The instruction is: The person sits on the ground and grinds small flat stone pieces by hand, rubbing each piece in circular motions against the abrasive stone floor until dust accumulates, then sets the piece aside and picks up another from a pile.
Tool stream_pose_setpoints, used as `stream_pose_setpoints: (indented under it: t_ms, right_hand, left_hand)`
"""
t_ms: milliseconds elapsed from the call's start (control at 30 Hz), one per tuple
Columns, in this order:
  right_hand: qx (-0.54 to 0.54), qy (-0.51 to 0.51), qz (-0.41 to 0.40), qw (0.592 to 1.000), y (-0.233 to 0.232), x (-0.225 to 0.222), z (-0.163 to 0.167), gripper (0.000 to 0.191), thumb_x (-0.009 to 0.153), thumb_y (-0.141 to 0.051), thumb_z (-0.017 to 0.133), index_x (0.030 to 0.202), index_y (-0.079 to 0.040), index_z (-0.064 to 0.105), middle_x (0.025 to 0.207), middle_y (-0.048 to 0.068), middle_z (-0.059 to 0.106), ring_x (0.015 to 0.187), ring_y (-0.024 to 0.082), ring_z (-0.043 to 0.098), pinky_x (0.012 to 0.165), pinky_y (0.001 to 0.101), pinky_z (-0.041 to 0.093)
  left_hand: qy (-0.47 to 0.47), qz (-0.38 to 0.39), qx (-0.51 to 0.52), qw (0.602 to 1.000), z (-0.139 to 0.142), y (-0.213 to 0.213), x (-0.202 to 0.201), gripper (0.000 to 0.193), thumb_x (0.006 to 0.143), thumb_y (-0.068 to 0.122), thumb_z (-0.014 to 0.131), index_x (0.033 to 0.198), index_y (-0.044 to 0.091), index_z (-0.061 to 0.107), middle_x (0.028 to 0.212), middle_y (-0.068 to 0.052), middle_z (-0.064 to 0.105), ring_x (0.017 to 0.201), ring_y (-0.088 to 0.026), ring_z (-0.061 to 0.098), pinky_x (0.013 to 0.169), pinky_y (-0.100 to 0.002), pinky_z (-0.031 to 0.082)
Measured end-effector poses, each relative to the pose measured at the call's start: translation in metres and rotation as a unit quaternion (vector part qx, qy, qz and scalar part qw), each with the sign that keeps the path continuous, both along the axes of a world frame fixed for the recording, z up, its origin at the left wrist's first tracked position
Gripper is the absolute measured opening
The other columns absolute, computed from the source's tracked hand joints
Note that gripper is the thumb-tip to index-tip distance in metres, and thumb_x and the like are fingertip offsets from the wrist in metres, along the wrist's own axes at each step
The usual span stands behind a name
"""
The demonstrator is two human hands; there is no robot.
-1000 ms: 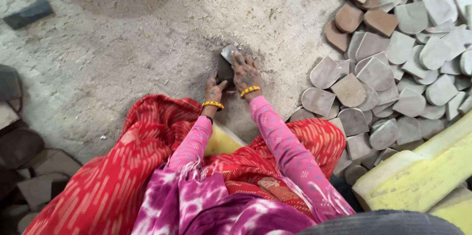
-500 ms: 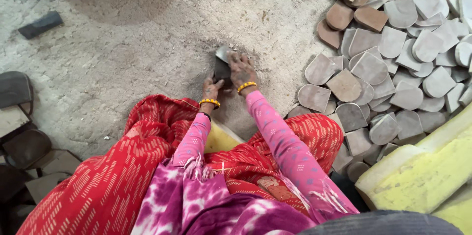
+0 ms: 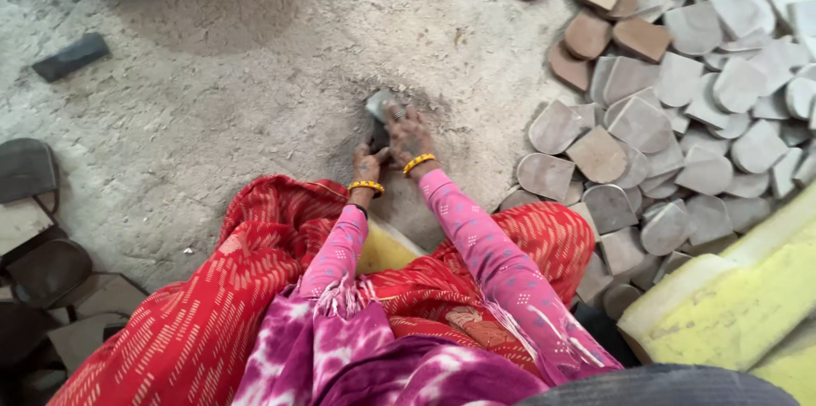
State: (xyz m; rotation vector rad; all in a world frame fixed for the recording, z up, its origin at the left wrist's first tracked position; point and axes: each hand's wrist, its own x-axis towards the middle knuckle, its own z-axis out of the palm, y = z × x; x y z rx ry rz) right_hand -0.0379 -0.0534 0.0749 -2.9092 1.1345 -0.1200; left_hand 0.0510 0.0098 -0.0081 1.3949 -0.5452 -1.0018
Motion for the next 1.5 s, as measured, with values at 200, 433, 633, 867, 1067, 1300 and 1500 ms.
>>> stream_pose_setpoints:
  t_ms: [200, 433, 633, 867, 1067, 1300, 1500]
  right_hand:
    - [0.036, -0.032, 0.053, 0.997, 0.014, -0.015, 0.004, 0.063, 0.087, -0.017, 0.055, 0.150, -0.016, 0.050, 0.133, 0.003, 0.059, 0.112, 0.030, 0.056, 0.090, 0.0441, 0.048]
    - [-0.025, -0.070, -0.048, 0.996, 0.020, -0.027, 0.006, 0.058, 0.094, -0.019, 0.052, 0.151, -0.020, 0.047, 0.136, 0.001, 0.057, 0.116, 0.027, 0.058, 0.095, 0.0443, 0.048]
    - [-0.025, 0.008, 0.012, 1.000, 0.025, -0.019, 0.008, 0.059, 0.091, -0.013, 0.049, 0.151, -0.009, 0.047, 0.137, 0.005, 0.057, 0.112, 0.029, 0.059, 0.090, 0.0432, 0.051]
    - [0.066, -0.074, -0.114, 0.989, 0.000, -0.025, 0.013, 0.044, 0.100, -0.014, 0.054, 0.143, -0.007, 0.056, 0.126, 0.016, 0.061, 0.113, 0.035, 0.061, 0.091, 0.0440, 0.054]
    - [0.167, -0.336, -0.306, 0.875, -0.023, -0.048, 0.014, 0.037, 0.096, -0.025, 0.068, 0.119, 0.005, 0.067, 0.111, 0.027, 0.069, 0.103, 0.042, 0.065, 0.091, 0.0469, 0.052]
    - [0.289, -0.416, -0.392, 0.768, -0.026, -0.056, 0.015, 0.033, 0.092, -0.027, 0.067, 0.106, 0.003, 0.069, 0.094, 0.023, 0.074, 0.088, 0.043, 0.069, 0.079, 0.0465, 0.053]
    - [0.212, -0.365, -0.359, 0.833, -0.023, -0.049, 0.013, 0.038, 0.092, -0.027, 0.070, 0.113, 0.004, 0.066, 0.114, 0.027, 0.068, 0.106, 0.044, 0.064, 0.092, 0.0478, 0.050]
  left_hand:
    - [0.053, -0.051, 0.015, 0.997, 0.004, 0.004, 0.006, 0.021, 0.081, -0.007, 0.071, 0.101, -0.001, 0.073, 0.094, -0.011, 0.076, 0.081, -0.024, 0.069, 0.073, -0.038, 0.059]
    - [0.302, -0.080, -0.097, 0.945, 0.017, 0.005, 0.011, 0.060, 0.076, -0.015, 0.061, 0.133, 0.005, 0.054, 0.126, -0.005, 0.067, 0.113, -0.022, 0.069, 0.089, -0.041, 0.066]
    - [0.182, -0.102, -0.023, 0.978, 0.009, 0.004, 0.013, 0.052, 0.086, -0.015, 0.065, 0.135, -0.002, 0.058, 0.125, -0.017, 0.066, 0.107, -0.031, 0.066, 0.088, -0.045, 0.061]
    - [0.270, -0.111, -0.065, 0.954, 0.005, 0.002, 0.014, 0.056, 0.080, 0.000, 0.072, 0.134, -0.001, 0.058, 0.128, -0.019, 0.062, 0.112, -0.036, 0.060, 0.092, -0.047, 0.056]
    - [-0.056, -0.081, 0.077, 0.992, 0.001, 0.006, 0.028, 0.063, 0.076, 0.014, 0.078, 0.134, 0.000, 0.057, 0.130, -0.021, 0.058, 0.117, -0.040, 0.055, 0.096, -0.049, 0.051]
    - [-0.539, -0.086, 0.052, 0.836, 0.024, -0.036, 0.031, 0.075, 0.070, 0.029, 0.086, 0.133, 0.001, 0.057, 0.133, -0.023, 0.054, 0.123, -0.046, 0.050, 0.101, -0.052, 0.045]
    - [-0.540, -0.206, 0.242, 0.779, 0.047, -0.047, 0.010, 0.079, 0.066, 0.030, 0.093, 0.133, 0.009, 0.056, 0.142, -0.018, 0.051, 0.135, -0.040, 0.045, 0.111, -0.050, 0.041]
